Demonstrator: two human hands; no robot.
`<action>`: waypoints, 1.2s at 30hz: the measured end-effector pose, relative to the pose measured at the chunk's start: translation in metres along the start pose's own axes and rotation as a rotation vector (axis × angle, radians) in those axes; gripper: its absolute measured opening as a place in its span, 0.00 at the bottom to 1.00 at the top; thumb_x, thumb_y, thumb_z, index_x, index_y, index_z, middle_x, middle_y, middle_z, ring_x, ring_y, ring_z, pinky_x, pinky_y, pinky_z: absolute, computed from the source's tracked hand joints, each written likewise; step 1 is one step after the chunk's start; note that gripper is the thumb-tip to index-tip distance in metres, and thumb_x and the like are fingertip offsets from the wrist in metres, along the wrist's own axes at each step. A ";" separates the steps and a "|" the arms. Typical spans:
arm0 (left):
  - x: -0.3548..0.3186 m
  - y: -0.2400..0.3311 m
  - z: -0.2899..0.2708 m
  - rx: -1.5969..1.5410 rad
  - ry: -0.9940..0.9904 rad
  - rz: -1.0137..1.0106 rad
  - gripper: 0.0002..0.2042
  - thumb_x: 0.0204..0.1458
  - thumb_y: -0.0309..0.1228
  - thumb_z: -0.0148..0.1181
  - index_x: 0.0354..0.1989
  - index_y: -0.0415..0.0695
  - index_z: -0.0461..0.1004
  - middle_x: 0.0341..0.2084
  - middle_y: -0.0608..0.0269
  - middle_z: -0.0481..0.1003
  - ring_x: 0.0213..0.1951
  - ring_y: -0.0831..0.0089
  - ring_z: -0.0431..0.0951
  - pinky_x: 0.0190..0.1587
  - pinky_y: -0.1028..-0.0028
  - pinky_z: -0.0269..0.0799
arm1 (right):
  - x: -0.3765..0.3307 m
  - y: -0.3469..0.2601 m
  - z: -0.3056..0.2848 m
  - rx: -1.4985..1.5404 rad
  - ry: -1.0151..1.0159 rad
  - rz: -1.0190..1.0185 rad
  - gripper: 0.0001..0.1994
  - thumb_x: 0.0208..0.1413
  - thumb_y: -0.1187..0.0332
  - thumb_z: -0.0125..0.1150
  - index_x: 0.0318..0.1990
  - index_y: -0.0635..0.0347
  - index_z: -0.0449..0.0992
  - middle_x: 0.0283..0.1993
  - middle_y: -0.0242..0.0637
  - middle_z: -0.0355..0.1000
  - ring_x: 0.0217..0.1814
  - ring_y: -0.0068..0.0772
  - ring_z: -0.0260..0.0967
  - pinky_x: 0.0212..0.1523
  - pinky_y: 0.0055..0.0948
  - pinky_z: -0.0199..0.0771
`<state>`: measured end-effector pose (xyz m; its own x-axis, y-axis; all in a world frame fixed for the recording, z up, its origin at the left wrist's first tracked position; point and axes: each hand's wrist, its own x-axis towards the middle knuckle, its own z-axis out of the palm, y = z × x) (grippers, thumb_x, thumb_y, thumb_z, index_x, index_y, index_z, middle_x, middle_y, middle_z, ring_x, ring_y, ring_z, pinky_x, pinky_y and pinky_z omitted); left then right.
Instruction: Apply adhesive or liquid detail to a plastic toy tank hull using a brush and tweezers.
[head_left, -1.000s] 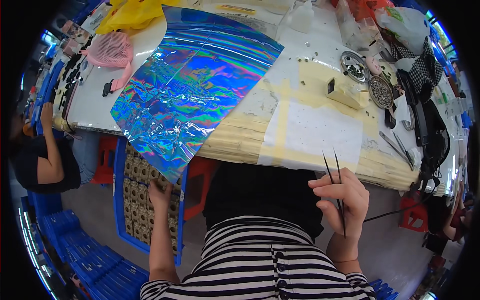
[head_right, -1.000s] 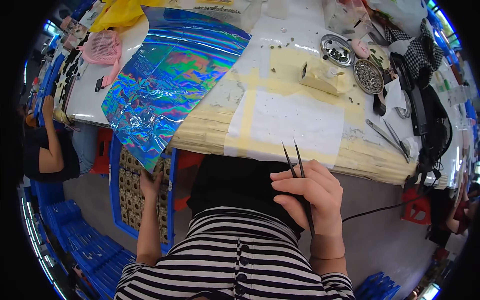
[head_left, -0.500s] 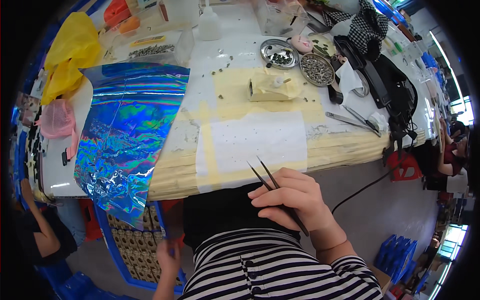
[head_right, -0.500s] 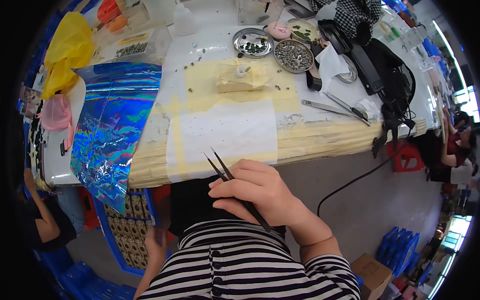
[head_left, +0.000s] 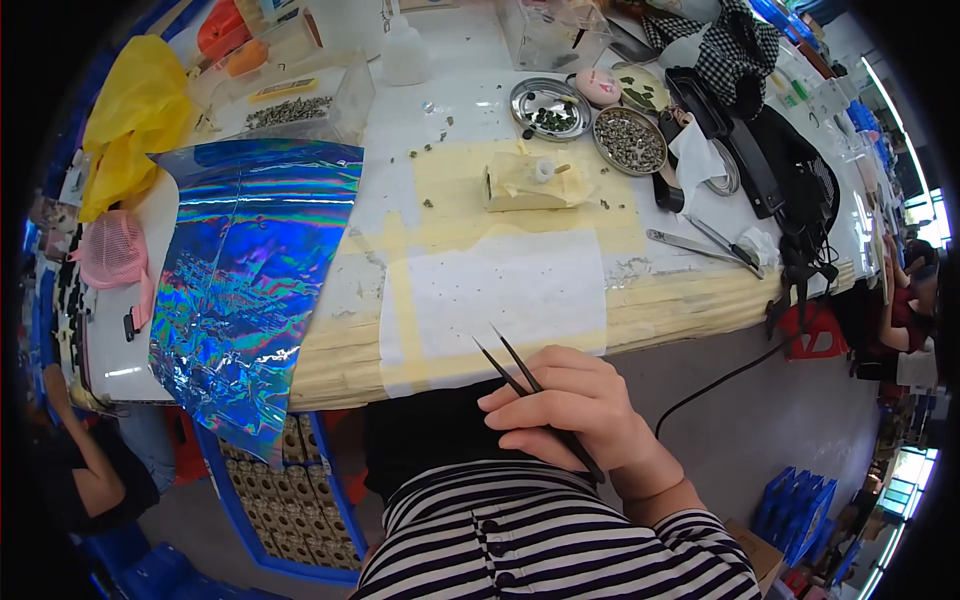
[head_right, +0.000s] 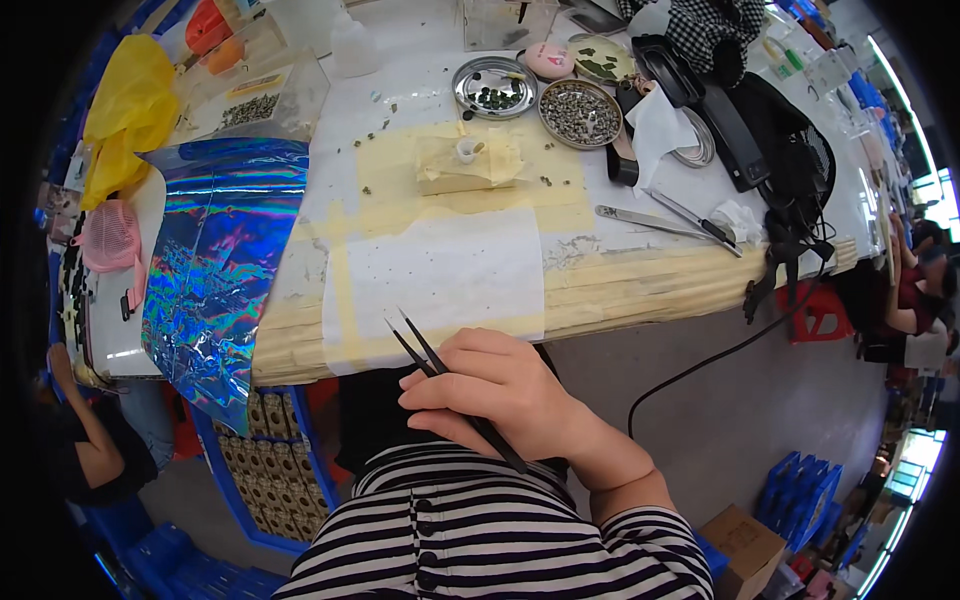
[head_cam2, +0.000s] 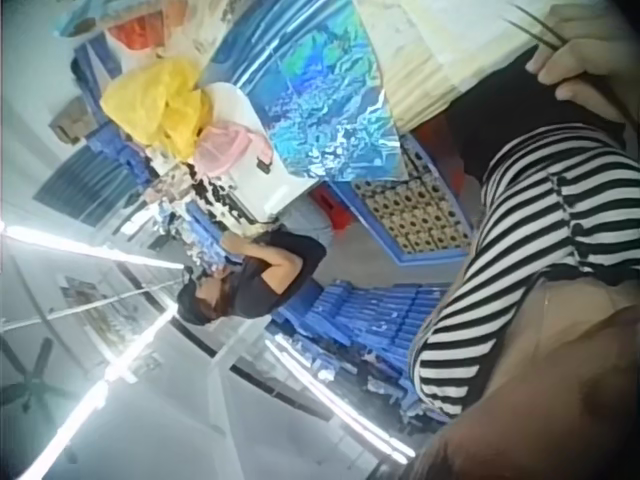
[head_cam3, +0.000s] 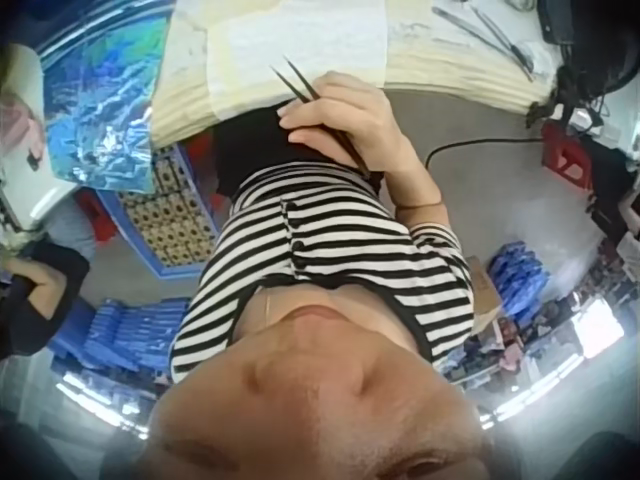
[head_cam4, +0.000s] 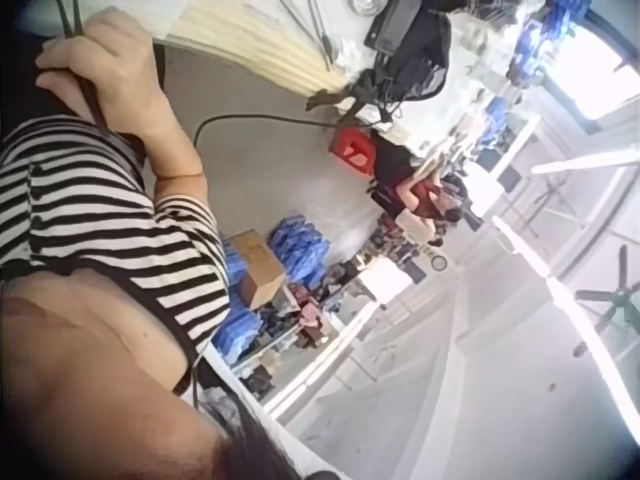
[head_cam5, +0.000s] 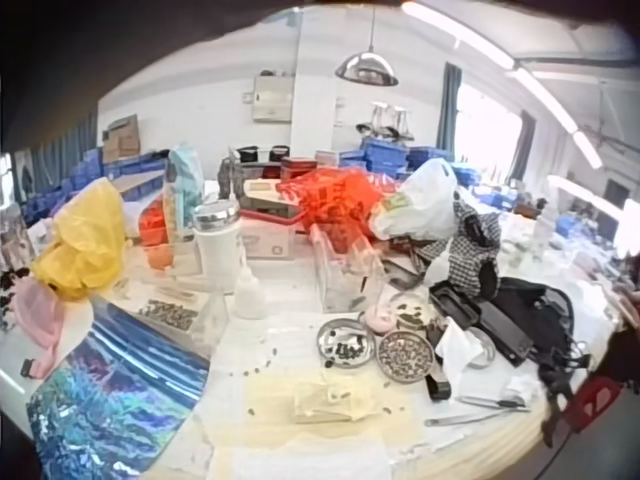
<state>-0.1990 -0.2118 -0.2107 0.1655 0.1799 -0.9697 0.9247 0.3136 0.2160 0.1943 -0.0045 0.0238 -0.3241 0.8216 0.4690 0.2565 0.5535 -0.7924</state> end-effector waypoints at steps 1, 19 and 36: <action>0.001 0.001 -0.005 0.009 0.003 -0.005 0.14 0.46 0.28 0.61 0.43 0.38 0.74 0.31 0.51 0.77 0.36 0.54 0.78 0.39 0.64 0.74 | 0.001 0.000 -0.002 -0.003 0.004 -0.001 0.11 0.42 0.73 0.71 0.35 0.59 0.77 0.35 0.33 0.77 0.30 0.33 0.69 0.31 0.29 0.70; -0.016 -0.005 -0.016 0.045 0.010 -0.019 0.17 0.46 0.30 0.63 0.44 0.38 0.73 0.34 0.52 0.77 0.37 0.57 0.79 0.40 0.65 0.74 | 0.007 0.006 -0.014 -0.039 0.011 0.000 0.08 0.45 0.65 0.69 0.31 0.57 0.78 0.32 0.35 0.78 0.31 0.35 0.73 0.33 0.28 0.73; -0.015 -0.009 -0.018 0.018 0.001 -0.055 0.19 0.45 0.31 0.65 0.46 0.38 0.73 0.36 0.53 0.77 0.38 0.60 0.79 0.40 0.66 0.75 | 0.007 0.004 -0.007 -0.021 0.014 -0.035 0.08 0.45 0.66 0.69 0.31 0.57 0.78 0.33 0.35 0.78 0.30 0.34 0.72 0.32 0.27 0.71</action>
<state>-0.2158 -0.2005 -0.1959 0.1135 0.1638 -0.9799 0.9385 0.3061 0.1599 0.1997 0.0046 0.0268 -0.3200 0.8035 0.5019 0.2645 0.5845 -0.7671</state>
